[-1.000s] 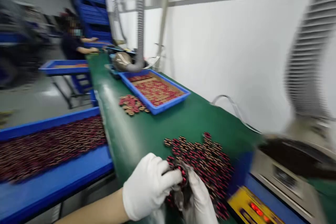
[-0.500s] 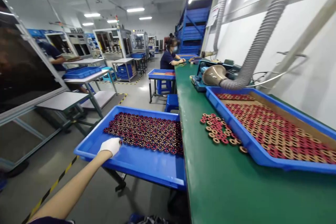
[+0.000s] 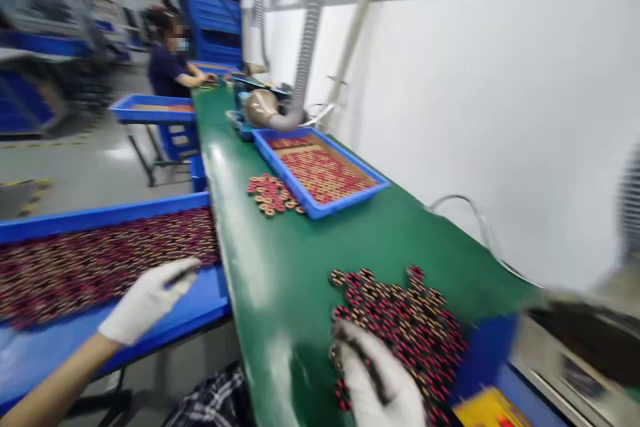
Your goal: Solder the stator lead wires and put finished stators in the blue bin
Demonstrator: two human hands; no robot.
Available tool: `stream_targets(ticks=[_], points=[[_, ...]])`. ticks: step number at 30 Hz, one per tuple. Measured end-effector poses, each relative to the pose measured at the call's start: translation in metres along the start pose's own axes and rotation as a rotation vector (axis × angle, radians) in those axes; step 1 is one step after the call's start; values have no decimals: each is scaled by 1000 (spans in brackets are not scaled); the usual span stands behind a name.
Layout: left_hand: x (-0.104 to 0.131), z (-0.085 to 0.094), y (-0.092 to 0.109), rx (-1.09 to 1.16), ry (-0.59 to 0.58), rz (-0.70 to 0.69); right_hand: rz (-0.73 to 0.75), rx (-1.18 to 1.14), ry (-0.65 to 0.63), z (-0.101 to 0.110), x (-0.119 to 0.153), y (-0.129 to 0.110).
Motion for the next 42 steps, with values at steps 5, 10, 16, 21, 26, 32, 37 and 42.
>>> stream_targets(ticks=[5, 10, 16, 21, 26, 32, 37, 42], points=[[19, -41, 230, 115, -164, -824, 87, -643, 597, 117, 13, -45], [35, -65, 300, -117, -69, -1081, 117, -734, 539, 145, 23, -59], [32, -11, 329, 5, 195, -1100, 26, -434, 447, 132, 1, -60], [60, 90, 389, 307, 701, -1154, -33, -715, 292, 113, -12, -47], [69, 108, 424, 599, 717, -1110, 148, -925, 415, 138, 2, -63], [52, 78, 454, 805, 202, -1280, 135, -946, 368, 148, 1, -64], [55, 90, 447, 790, 421, -1273, 128, -866, 394, 145, -4, -58], [48, 78, 450, 941, 106, -1247, 84, -907, 341, 143, -3, -53]])
Point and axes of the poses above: each hand's wrist, its own x-axis away from the middle knuckle, its own z-axis out of the back of the hand, y = z × x, the point moved 8 cm from there along -x, towards the middle knuckle, and after that the axes turned 14 degrees about -x, right-handed, at the moved point
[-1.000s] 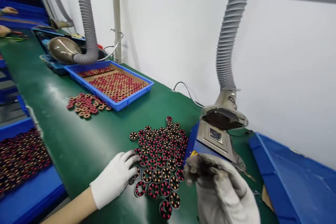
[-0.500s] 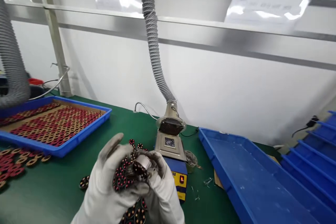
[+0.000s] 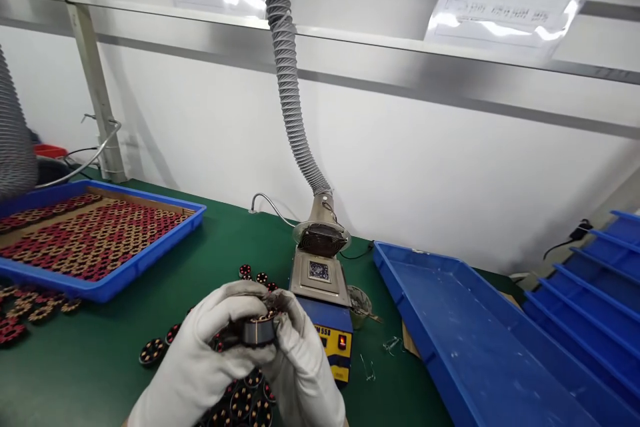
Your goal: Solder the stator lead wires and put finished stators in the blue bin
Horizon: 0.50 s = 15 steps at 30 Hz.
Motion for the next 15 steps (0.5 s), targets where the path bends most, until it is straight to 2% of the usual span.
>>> stream_targets(ticks=[5, 8, 11, 15], points=[[1, 9, 17, -189, 20, -214, 178, 495, -243, -14, 4, -23], [1, 12, 25, -315, 42, -246, 321, 629, -273, -17, 8, -31], [3, 10, 33, -442, 70, -294, 357, 526, -169, -10, 6, -31], [6, 10, 37, -538, 111, -318, 177, 52, 44, 12, 1, -21]])
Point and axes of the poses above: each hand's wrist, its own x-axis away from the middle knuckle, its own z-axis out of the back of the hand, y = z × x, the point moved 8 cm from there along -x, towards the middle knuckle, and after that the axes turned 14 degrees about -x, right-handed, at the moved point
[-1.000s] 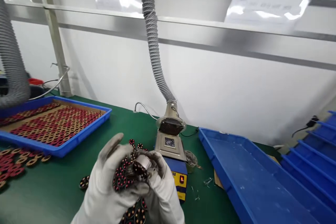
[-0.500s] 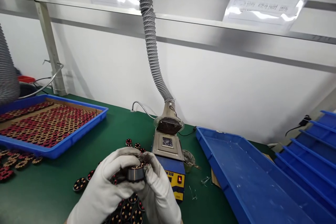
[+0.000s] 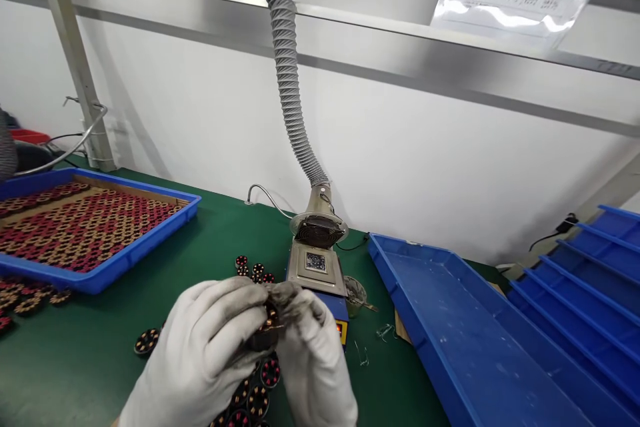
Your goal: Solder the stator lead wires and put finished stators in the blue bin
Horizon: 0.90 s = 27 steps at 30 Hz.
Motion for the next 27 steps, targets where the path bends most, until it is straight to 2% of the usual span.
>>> stream_targets(ticks=[2, 9, 12, 14, 18, 21, 24, 25, 27], points=[[0, 2, -3, -3, 8, 30, -32, -114, 38, 3, -1, 1], [4, 0, -12, 20, 25, 126, -175, -34, -60, -20, -1, 27], [5, -12, -21, 220, -67, 199, -258, -167, -26, -23, 5, 33], [4, -17, -24, 383, -115, 191, -317, -236, 8, -19, 9, 36], [2, -18, -33, 660, -101, 186, -338, -238, 43, -12, 11, 39], [5, -21, -46, 822, -89, 330, -287, -194, 43, -11, 10, 38], [14, -23, -65, 967, -28, 622, -318, -190, 46, -11, 12, 41], [17, -25, -67, 972, -47, 695, -333, -195, 43, -12, 13, 42], [18, -31, -63, 957, -169, 717, -345, -200, 43, -15, 13, 42]])
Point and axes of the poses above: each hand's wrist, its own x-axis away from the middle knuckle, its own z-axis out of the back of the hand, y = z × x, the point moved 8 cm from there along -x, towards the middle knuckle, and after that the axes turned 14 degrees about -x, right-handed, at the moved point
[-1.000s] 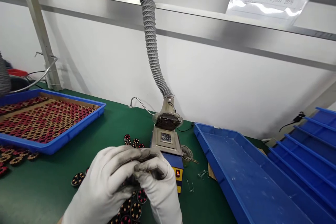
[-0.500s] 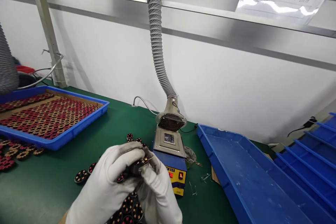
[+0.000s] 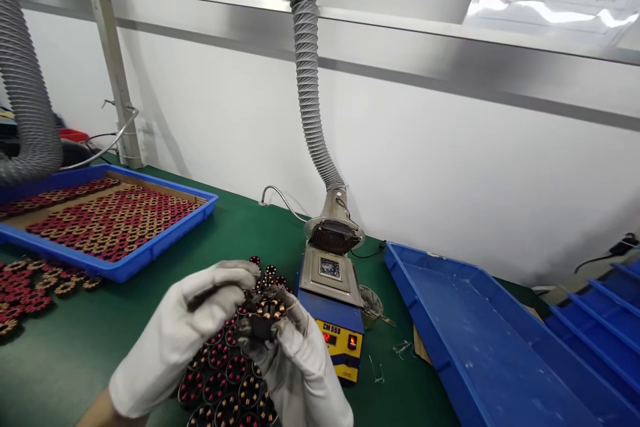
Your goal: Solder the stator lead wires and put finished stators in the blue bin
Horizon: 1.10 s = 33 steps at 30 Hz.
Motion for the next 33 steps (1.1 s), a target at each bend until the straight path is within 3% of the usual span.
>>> stream_targets(ticks=[3, 9, 11, 14, 17, 20, 23, 25, 29, 33], points=[[0, -13, 3, -26, -126, -29, 11, -18, 6, -3, -2, 2], [2, 11, 5, 9, 111, -56, -105, -131, -58, -4, -2, 10], [3, 10, 9, -114, 71, -82, -146, -200, -97, -7, -2, 11], [3, -4, 20, -296, -71, -247, -172, -283, -99, -9, -2, 11], [4, -11, 25, -263, -76, -427, -175, -246, -54, -6, -2, 13], [0, -8, 10, -83, -61, -296, -154, -191, -40, -3, -2, 16], [-1, 5, -5, 159, 72, -73, -182, -192, -64, -3, -1, 20], [0, 11, -6, 175, 109, -8, -219, -212, -90, -5, -1, 22], [-2, -9, 8, -30, -147, -69, -189, -283, -109, -7, -4, 19], [-3, -14, 8, -4, -120, -112, -161, -274, -104, -9, -5, 20]])
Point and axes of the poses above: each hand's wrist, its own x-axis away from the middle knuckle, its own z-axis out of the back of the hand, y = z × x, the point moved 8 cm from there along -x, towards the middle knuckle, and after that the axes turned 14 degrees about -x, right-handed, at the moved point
